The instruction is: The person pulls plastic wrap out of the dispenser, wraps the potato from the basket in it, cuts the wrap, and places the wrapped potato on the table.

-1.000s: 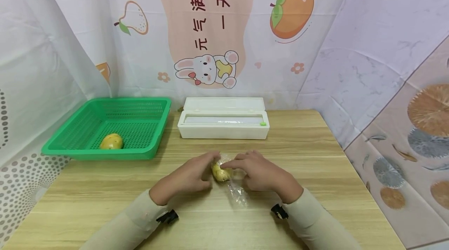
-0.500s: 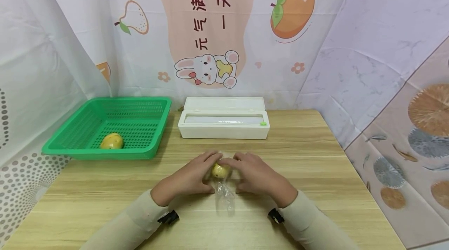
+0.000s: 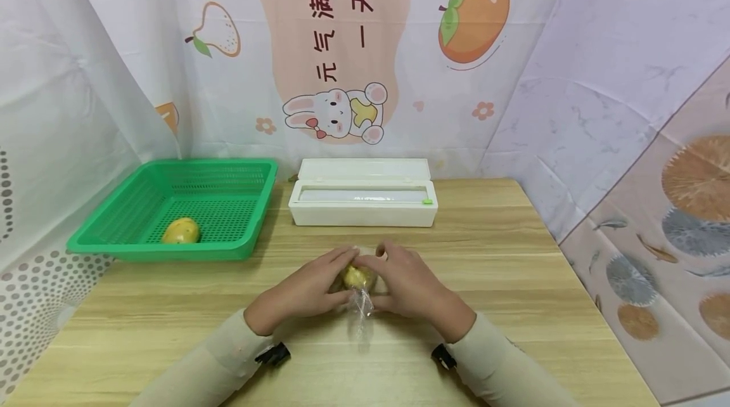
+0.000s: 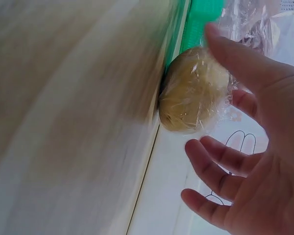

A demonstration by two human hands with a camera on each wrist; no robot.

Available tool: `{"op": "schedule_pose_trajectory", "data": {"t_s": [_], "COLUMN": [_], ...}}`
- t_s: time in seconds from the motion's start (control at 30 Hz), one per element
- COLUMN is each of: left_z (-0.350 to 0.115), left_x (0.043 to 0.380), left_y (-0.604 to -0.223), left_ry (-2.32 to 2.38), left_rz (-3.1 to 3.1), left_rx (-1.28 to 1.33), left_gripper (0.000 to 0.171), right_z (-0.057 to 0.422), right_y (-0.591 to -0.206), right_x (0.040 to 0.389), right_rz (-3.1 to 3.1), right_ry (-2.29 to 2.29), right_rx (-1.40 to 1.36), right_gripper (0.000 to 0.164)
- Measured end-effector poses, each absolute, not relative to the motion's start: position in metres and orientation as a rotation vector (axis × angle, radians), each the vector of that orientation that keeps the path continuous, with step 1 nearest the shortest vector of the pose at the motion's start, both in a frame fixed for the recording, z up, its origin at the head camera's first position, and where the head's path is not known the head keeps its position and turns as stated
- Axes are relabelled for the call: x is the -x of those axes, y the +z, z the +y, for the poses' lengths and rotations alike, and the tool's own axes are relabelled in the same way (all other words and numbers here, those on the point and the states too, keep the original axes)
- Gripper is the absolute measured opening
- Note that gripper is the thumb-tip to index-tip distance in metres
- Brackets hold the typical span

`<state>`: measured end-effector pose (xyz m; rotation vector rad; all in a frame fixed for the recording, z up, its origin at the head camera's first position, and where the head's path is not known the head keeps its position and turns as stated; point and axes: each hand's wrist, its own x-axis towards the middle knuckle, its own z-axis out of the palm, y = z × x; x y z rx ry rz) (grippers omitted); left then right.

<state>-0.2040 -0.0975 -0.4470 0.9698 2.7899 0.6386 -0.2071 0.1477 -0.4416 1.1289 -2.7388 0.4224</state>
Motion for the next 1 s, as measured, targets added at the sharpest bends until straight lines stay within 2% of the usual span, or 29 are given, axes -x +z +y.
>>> {"op": "schedule_pose_trajectory", "data": {"t_s": [0.23, 0.53, 1.0], "left_z": [-0.0968, -0.0983, -0.1005], "left_x": [0.2026, 0.2017, 0.2096], "left_y": [-0.4427, -0.4414, -0.4409], "left_ry": [0.577, 0.637, 0.985], "left_rz": [2.779, 2.784, 2.705], "left_rx": [-0.964, -0.927, -0.817], "left_gripper": [0.08, 0.09, 0.083], "right_z": [0.1486, 0.1508, 0.1536], "right_y": [-0.4439, -0.4453, -0.4393], "right_x": [0.2095, 0.2105, 0.2106], "right_rz": [-2.703, -2.682, -2.757], "right_ry": [0.562, 0.65, 0.882], "right_rx": [-1.124, -1.161, -1.178], "right_gripper": [0.047, 0.042, 0.031]}}
